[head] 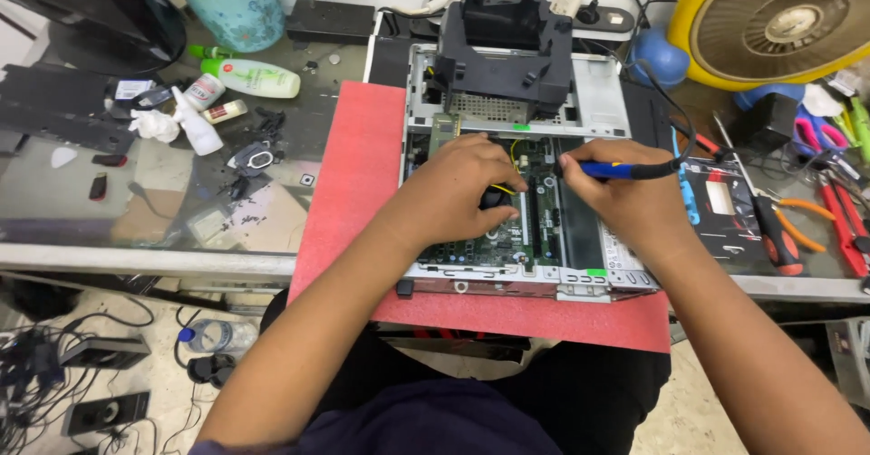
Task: The person uses a soldering iron to work on the motherboard of a disassembled electronic device, likely a DVD player, resting on their lap. They manipulate the board with their hands and use a soldering iron to apply heat to specific components.
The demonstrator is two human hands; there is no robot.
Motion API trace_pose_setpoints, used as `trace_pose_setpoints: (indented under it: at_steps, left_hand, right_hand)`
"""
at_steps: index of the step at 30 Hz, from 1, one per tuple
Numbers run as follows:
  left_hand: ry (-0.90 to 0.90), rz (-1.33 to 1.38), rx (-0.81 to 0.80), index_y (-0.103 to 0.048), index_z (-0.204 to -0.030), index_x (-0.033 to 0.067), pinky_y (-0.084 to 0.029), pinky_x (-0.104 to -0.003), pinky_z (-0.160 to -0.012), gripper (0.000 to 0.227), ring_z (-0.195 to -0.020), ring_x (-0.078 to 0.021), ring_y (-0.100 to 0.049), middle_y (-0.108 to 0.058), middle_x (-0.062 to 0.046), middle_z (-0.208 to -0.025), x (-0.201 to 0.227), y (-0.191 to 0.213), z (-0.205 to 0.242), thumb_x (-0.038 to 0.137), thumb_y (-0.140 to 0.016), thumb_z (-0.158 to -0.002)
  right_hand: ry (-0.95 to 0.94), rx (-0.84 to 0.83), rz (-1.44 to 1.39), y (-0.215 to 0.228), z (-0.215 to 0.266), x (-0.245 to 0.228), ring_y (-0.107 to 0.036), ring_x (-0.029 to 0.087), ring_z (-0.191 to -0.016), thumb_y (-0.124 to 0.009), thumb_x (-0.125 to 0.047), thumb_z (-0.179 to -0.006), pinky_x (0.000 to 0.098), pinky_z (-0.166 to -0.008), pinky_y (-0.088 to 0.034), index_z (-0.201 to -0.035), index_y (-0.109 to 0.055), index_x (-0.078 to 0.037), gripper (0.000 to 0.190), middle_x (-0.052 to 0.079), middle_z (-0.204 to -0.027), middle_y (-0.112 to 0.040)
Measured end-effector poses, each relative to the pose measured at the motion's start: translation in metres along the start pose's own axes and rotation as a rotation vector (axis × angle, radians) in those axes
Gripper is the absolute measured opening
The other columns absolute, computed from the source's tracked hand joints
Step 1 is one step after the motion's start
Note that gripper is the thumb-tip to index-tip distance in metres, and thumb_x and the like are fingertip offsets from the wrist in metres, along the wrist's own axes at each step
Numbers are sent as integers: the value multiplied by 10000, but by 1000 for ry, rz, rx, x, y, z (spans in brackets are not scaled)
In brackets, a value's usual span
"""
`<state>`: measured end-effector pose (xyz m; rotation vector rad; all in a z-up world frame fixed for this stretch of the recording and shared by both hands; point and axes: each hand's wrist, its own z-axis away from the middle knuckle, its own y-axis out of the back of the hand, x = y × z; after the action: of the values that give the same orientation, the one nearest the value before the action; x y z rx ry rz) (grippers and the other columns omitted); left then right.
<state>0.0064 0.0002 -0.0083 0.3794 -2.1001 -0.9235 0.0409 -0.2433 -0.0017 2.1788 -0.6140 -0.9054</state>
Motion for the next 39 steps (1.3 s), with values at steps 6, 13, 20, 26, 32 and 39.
trace_pose_setpoints:
  at_steps: [6, 13, 20, 26, 32, 39]
  left_hand:
    - [-102, -143, -26, -777, -1051, 162, -475, -445, -880, 281, -969, -287, -635, -709, -30, -956, -13, -4, -2, 281, -848, -806]
    - [-157, -154, 12, -761, -1042, 160, -465, -443, -902, 286, -942, -280, -640, -708, -18, -943, -18, -7, 0, 302, -843, -808]
    - [-208, -60, 58, -728, -1147, 133, -440, -469, -998, 244, -1052, -294, -667, -723, -59, -1085, 0, 3, -2, 239, -726, -927]
    - [-168, -68, 44, -746, -1088, 122, -454, -482, -969, 246, -1039, -273, -672, -750, -44, -1070, 23, 17, -12, 338, -675, -995]
    - [-348, -157, 43, -694, -1023, 67, -462, -437, -809, 101, -923, -293, -691, -731, -69, -980, 81, 45, -63, 166, -679, -1020]
    - [-472, -280, -237, -714, -1046, 123, -536, -456, -638, 110, -889, -299, -678, -712, -35, -992, 94, -35, -150, 139, -659, -952]
  right_hand:
    - [9, -89, 124, 3, 0, 1, -724, 232, -863, -745, -184, -1016, 357, -742, -509, -936, -780, -66, 147, 69, -897, -768]
    - [27, -65, 137, -1, 1, 5, -709, 229, -821, -767, -166, -1043, 344, -705, -489, -973, -781, -43, 142, 94, -888, -756]
    - [-252, 48, -216, 30, -2, 4, -637, 78, -643, -754, -167, -1054, 226, -646, -470, -892, -710, -73, 192, 26, -707, -690]
    - [-534, -67, -362, 116, -26, 28, -390, 69, -448, -631, -402, -1075, 214, -462, -244, -779, -614, -134, 400, 15, -524, -486]
    - [-574, -334, -147, 180, -29, 58, -467, 116, -623, -641, -427, -1111, 282, -603, -344, -737, -589, -128, 482, 1, -663, -533]
    - [-627, -433, 203, 193, -1, 107, -593, 203, -650, -678, -552, -1008, 360, -670, -437, -737, -756, -114, 521, 54, -670, -651]
